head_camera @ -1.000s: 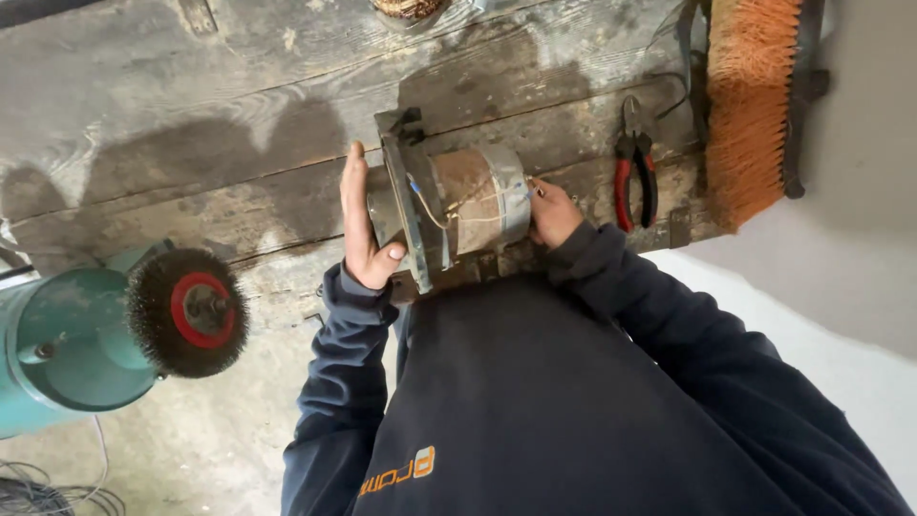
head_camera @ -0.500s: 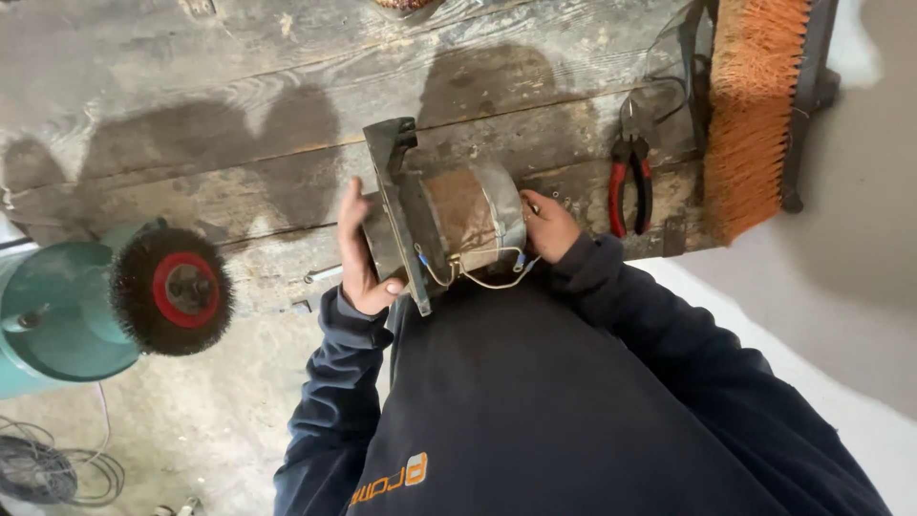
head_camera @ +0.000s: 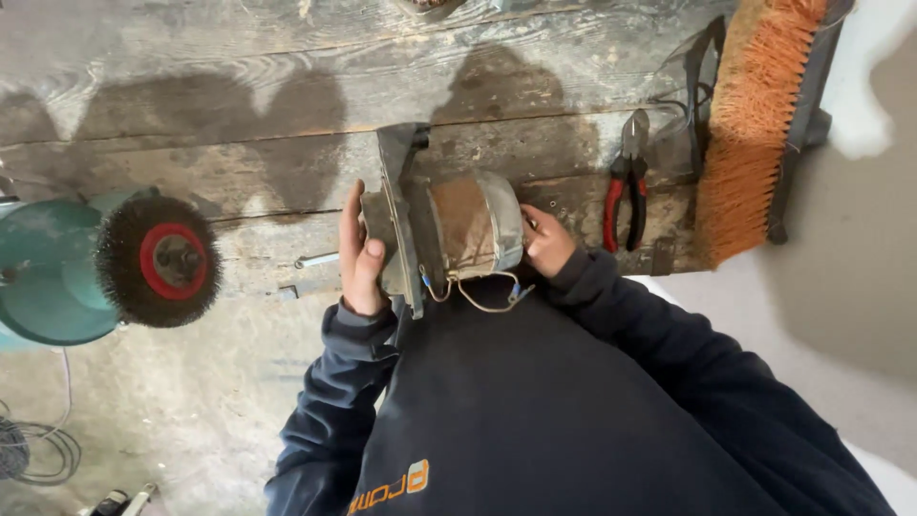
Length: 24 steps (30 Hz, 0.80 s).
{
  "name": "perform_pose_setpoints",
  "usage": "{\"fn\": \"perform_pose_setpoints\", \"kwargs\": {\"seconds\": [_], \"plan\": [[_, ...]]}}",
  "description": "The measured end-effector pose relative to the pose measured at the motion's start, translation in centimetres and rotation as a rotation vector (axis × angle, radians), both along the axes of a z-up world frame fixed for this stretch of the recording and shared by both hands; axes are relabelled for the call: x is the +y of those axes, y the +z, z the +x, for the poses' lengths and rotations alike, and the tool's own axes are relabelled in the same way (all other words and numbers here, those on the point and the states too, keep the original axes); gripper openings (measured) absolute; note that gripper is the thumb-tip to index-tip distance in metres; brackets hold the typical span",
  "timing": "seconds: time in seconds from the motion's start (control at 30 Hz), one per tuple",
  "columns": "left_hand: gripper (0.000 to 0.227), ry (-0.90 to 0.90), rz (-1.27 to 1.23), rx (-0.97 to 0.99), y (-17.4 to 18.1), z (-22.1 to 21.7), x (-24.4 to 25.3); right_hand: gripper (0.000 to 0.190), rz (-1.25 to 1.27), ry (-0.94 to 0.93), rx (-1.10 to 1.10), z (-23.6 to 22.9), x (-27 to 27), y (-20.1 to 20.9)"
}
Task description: The person uses a wrench to loosen and remove bolts from a cylindrical metal component clamped in a vise. They then remove a metal bracket and continue to disassemble the part by hand, placing the removed components on the workbench.
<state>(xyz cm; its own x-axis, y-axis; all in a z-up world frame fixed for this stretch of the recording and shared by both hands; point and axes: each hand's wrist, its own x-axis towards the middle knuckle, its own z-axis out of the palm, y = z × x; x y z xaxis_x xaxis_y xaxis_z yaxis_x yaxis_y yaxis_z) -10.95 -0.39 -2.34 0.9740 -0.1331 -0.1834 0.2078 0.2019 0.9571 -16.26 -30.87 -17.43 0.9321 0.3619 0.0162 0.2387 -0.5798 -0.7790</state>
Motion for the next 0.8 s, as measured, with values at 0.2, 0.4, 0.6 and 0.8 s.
{"fn": "perform_pose_setpoints", "kwargs": {"seconds": [0.2, 0.4, 0.6, 0.8], "plan": [[0.104, -0.095, 0.263, -0.375, -2.4, 2.5, 1.4, 0.041, 0.818, -0.317, 0.686, 0.8, 1.0, 0.7], [0.105, -0.128, 0.214, -0.519, -5.4, 5.4, 1.3, 0.035, 0.996, -0.563, 0.806, 2.8, 1.8, 1.6], [0.107, -0.15, 0.184, -0.531, -6.6, 5.3, 1.8, 0.032, 0.779, -0.522, 0.651, 2.6, 1.4, 2.0], [0.104, -0.224, 0.112, -0.454, -4.7, 6.0, 1.7, 0.038, 0.024, -0.396, 0.382, 3.2, -0.3, 13.6]]}}
